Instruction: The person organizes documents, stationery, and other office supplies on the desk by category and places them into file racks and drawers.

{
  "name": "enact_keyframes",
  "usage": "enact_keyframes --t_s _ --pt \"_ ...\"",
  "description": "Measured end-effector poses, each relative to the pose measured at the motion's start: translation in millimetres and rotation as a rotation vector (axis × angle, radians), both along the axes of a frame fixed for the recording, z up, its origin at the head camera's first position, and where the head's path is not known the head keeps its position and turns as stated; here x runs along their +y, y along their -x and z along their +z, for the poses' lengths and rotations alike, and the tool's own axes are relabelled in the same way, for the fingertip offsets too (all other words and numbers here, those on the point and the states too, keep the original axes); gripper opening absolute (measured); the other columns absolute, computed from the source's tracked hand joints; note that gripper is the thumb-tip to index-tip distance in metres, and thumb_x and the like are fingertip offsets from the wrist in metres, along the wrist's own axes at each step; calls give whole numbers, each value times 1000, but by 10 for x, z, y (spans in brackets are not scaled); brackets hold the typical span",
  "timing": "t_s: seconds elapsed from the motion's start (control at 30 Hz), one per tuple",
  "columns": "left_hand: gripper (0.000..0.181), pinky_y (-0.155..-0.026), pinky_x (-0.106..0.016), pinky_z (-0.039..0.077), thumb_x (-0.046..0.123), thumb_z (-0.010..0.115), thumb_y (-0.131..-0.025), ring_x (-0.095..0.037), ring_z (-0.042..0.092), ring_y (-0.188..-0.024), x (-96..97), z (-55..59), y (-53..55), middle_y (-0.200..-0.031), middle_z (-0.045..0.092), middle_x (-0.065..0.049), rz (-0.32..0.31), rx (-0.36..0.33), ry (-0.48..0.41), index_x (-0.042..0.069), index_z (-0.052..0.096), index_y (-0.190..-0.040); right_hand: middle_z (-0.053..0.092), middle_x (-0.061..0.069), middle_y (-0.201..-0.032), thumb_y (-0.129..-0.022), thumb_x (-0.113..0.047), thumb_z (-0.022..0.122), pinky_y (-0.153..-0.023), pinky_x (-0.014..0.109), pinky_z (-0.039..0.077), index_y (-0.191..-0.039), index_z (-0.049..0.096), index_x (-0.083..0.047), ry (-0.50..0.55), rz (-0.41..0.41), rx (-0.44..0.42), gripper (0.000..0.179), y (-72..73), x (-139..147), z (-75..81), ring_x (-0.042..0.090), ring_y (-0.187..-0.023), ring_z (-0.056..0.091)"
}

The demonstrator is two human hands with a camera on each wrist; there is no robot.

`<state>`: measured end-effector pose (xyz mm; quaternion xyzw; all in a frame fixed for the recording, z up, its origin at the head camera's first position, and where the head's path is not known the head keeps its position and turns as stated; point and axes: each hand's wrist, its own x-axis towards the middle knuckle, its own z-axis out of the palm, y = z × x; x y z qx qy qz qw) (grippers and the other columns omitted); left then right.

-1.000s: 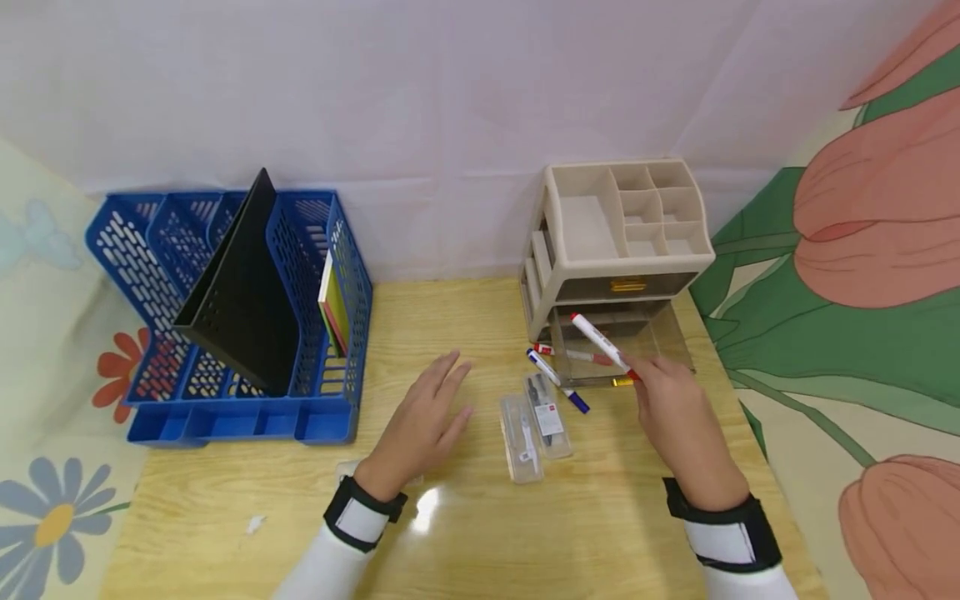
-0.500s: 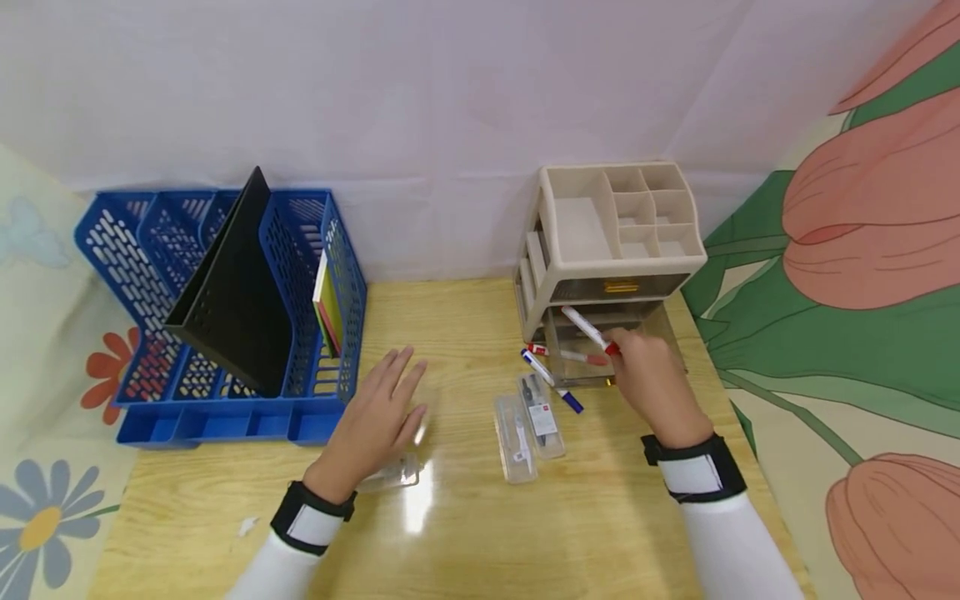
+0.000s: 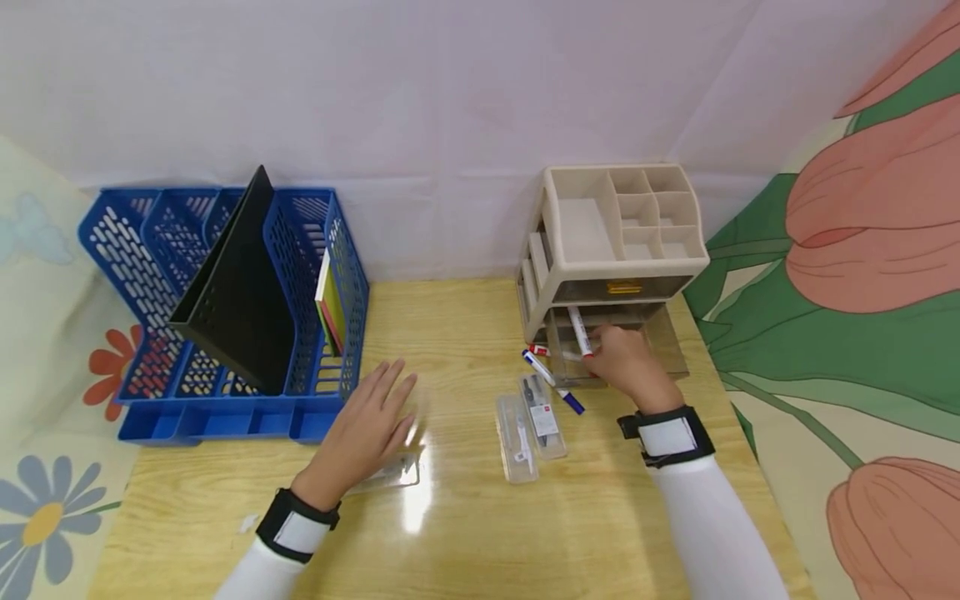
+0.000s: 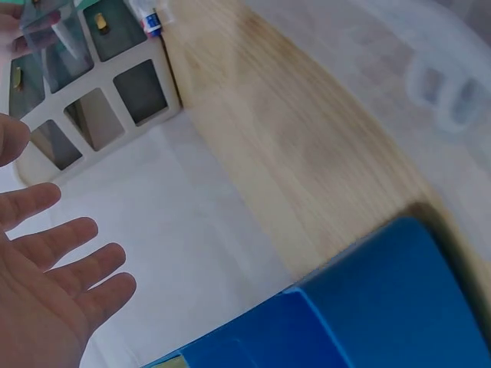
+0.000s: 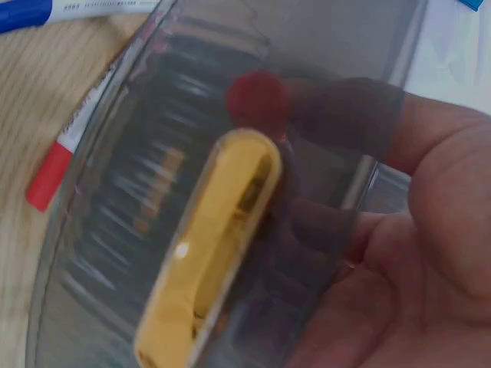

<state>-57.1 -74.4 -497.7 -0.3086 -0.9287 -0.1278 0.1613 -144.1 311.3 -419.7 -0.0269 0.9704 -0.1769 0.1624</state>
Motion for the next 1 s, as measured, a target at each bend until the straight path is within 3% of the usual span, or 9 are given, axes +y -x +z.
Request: enact_keyframes --t_s 0.33,0.53,0.63,0.77,0.87,1.0 --pt "59 -104 -56 43 28 64 -89 -43 42 -132 -63 -106 -50 -145 46 -26 0 0 7 2 48 -140 69 24 -97 -85 -24 68 -66 43 54 -101 65 7 25 -1 -36 35 79 -50 -107 30 -79 63" --pt "61 -103 -56 44 26 64 -87 -44 44 -130 -80 -181 -77 -144 46 -27 -4 7 -2 1 47 -140 67 28 -103 -93 -25 60 -69 48 54 -108 64 7 29 6 28 36 8 -64 -104 35 -86 62" --pt "62 -103 -56 44 26 64 -87 -44 43 -130 -111 -214 -84 -145 45 -27 4 11 2 1 45 -141 66 26 -100 -94 -19 57 -67 49 54 -107 63 5 49 9 187 28 -78 -102 -95 35 -84 61" --pt "63 -105 -55 42 27 62 -88 -43 40 -133 -164 -241 -99 -148 41 -26 13 -4 5 2 42 -143 66 20 -93 -89 -5 60 -67 49 54 -100 65 4 134 77 580 15 -224 -189 -117 32 -82 60" --pt "66 -106 -55 41 28 63 -88 -43 38 -135 -194 -249 -109 -150 39 -26 3 -4 -2 2 41 -144 66 20 -93 -85 3 60 -68 49 53 -99 66 5 188 167 844 16 -366 -263 -113 33 -84 60" --pt "68 -108 -56 39 29 62 -87 -44 36 -136 -201 -288 -120 -150 38 -27 -40 26 -26 0 39 -145 67 21 -89 -82 4 56 -62 47 54 -100 66 7 196 243 1027 21 -576 -340 -140 33 -80 61"
